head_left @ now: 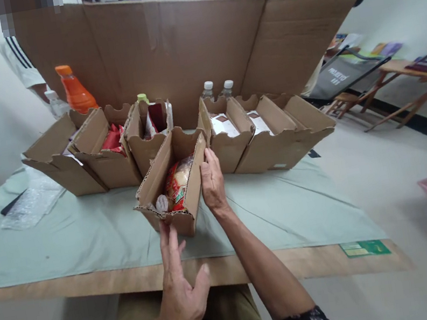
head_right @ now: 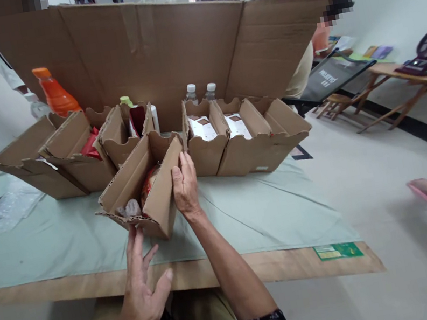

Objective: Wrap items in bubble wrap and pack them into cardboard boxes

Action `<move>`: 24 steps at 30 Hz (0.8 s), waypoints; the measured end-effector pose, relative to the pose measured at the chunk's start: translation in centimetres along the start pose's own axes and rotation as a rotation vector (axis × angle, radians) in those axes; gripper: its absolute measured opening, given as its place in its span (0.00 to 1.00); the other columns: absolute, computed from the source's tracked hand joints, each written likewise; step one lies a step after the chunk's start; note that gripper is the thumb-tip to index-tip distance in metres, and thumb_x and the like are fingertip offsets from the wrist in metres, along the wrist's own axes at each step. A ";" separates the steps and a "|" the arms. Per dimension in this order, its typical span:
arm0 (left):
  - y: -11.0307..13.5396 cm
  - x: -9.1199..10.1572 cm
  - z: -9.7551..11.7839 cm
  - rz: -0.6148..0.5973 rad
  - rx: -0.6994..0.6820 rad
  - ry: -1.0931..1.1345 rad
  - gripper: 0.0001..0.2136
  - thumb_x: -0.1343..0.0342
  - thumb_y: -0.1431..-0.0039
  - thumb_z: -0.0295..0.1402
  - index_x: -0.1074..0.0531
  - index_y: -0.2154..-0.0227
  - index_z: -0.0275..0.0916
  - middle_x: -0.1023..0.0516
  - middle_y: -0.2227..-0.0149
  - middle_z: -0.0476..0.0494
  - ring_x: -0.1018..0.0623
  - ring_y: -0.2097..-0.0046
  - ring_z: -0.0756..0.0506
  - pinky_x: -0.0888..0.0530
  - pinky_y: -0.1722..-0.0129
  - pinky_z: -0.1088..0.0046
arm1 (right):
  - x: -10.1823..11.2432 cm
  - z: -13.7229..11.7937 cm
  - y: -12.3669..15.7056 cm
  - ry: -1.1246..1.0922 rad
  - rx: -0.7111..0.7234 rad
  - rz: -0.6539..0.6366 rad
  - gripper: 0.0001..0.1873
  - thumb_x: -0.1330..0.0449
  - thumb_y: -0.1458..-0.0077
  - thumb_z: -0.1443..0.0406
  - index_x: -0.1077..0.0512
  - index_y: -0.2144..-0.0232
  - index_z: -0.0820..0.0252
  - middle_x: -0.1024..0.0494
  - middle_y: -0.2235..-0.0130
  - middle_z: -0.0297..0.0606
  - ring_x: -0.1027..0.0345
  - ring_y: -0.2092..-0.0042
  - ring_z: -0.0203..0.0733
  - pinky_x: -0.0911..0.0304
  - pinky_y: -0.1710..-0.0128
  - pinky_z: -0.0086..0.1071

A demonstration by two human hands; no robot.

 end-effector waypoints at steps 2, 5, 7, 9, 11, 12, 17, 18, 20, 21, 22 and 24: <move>-0.1 -0.1 0.1 -0.004 -0.009 -0.011 0.42 0.46 0.37 0.26 0.58 0.26 0.57 0.63 0.22 0.41 0.45 0.25 0.30 0.28 0.36 0.46 | -0.1 0.0 0.2 -0.032 0.009 0.004 0.39 0.58 0.31 0.40 0.38 0.31 0.55 0.37 0.30 0.47 0.47 0.27 0.49 0.54 0.26 0.53; -0.1 -0.6 0.1 -0.013 -0.023 -0.016 0.42 0.46 0.37 0.25 0.58 0.26 0.56 0.65 0.22 0.41 0.46 0.25 0.31 0.27 0.36 0.47 | 0.0 0.4 0.3 -0.089 0.022 -0.005 0.38 0.57 0.31 0.40 0.39 0.31 0.53 0.37 0.29 0.45 0.47 0.27 0.49 0.55 0.26 0.54; -0.1 -1.1 0.2 -0.020 -0.033 -0.014 0.42 0.47 0.37 0.24 0.58 0.26 0.56 0.66 0.22 0.41 0.46 0.25 0.31 0.27 0.36 0.46 | 0.0 0.6 0.1 -0.120 0.029 -0.028 0.39 0.57 0.32 0.39 0.40 0.30 0.53 0.39 0.28 0.45 0.48 0.27 0.49 0.56 0.26 0.53; 0.0 -1.5 0.3 -0.021 -0.039 -0.017 0.42 0.47 0.37 0.24 0.58 0.26 0.56 0.66 0.22 0.41 0.47 0.25 0.30 0.28 0.36 0.44 | 0.0 0.7 0.0 -0.134 0.029 -0.059 0.41 0.58 0.32 0.38 0.41 0.29 0.54 0.40 0.27 0.45 0.50 0.26 0.49 0.57 0.25 0.53; 0.1 -1.9 0.4 -0.024 -0.036 -0.026 0.42 0.47 0.38 0.24 0.57 0.26 0.56 0.66 0.22 0.41 0.48 0.24 0.29 0.28 0.36 0.43 | 0.0 0.7 -0.1 -0.134 0.025 -0.092 0.41 0.59 0.32 0.38 0.43 0.28 0.53 0.42 0.26 0.44 0.52 0.25 0.49 0.58 0.25 0.52; 0.2 -2.0 0.3 -0.027 -0.032 -0.030 0.42 0.47 0.38 0.24 0.57 0.26 0.56 0.66 0.22 0.42 0.48 0.24 0.29 0.28 0.36 0.43 | 0.0 0.6 -0.1 -0.131 0.023 -0.107 0.41 0.59 0.32 0.38 0.43 0.28 0.52 0.43 0.26 0.43 0.52 0.25 0.49 0.58 0.25 0.52; 0.4 -2.7 0.2 -0.054 -0.021 -0.042 0.42 0.46 0.37 0.25 0.56 0.26 0.57 0.67 0.22 0.43 0.47 0.25 0.29 0.30 0.34 0.41 | 0.3 0.8 0.0 -0.122 0.016 -0.134 0.43 0.59 0.33 0.37 0.44 0.28 0.52 0.42 0.26 0.41 0.52 0.25 0.47 0.57 0.25 0.51; 0.3 -2.8 0.1 -0.060 -0.024 -0.045 0.41 0.46 0.37 0.25 0.56 0.26 0.57 0.67 0.22 0.43 0.48 0.24 0.29 0.30 0.34 0.41 | 0.3 1.1 0.1 -0.130 0.007 -0.132 0.43 0.59 0.33 0.36 0.43 0.28 0.52 0.41 0.27 0.42 0.51 0.25 0.47 0.56 0.25 0.50; -0.2 -3.3 0.2 -0.074 -0.036 -0.047 0.41 0.45 0.37 0.26 0.56 0.26 0.57 0.66 0.22 0.42 0.49 0.24 0.29 0.30 0.34 0.42 | 0.2 1.9 0.4 -0.164 -0.026 -0.115 0.43 0.57 0.34 0.36 0.40 0.30 0.53 0.39 0.28 0.43 0.48 0.26 0.47 0.54 0.26 0.49; -0.7 -3.6 0.2 -0.080 -0.046 -0.044 0.41 0.45 0.36 0.26 0.56 0.26 0.56 0.66 0.22 0.41 0.50 0.24 0.29 0.30 0.34 0.42 | 0.2 2.5 0.6 -0.187 -0.058 -0.093 0.42 0.57 0.34 0.36 0.38 0.31 0.54 0.36 0.29 0.44 0.46 0.28 0.48 0.51 0.27 0.49; -1.2 -3.9 0.2 -0.084 -0.056 -0.039 0.41 0.45 0.36 0.26 0.57 0.26 0.56 0.66 0.22 0.41 0.50 0.24 0.29 0.30 0.35 0.43 | 0.3 3.3 0.8 -0.211 -0.108 -0.054 0.41 0.57 0.34 0.36 0.35 0.34 0.55 0.33 0.31 0.45 0.42 0.30 0.48 0.48 0.28 0.48; -2.7 -4.7 -0.1 -0.095 -0.072 -0.027 0.41 0.45 0.36 0.26 0.56 0.26 0.56 0.66 0.22 0.40 0.51 0.24 0.30 0.30 0.34 0.44 | 0.5 5.4 1.5 -0.246 -0.235 0.047 0.39 0.56 0.35 0.37 0.28 0.41 0.57 0.25 0.38 0.47 0.33 0.36 0.50 0.41 0.33 0.48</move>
Point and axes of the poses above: each hand's wrist, its own y-axis away from the middle knuckle, its own x-axis out of the back of the hand, z = x × y, the point moved 9 cm from there along -y, towards the middle knuckle
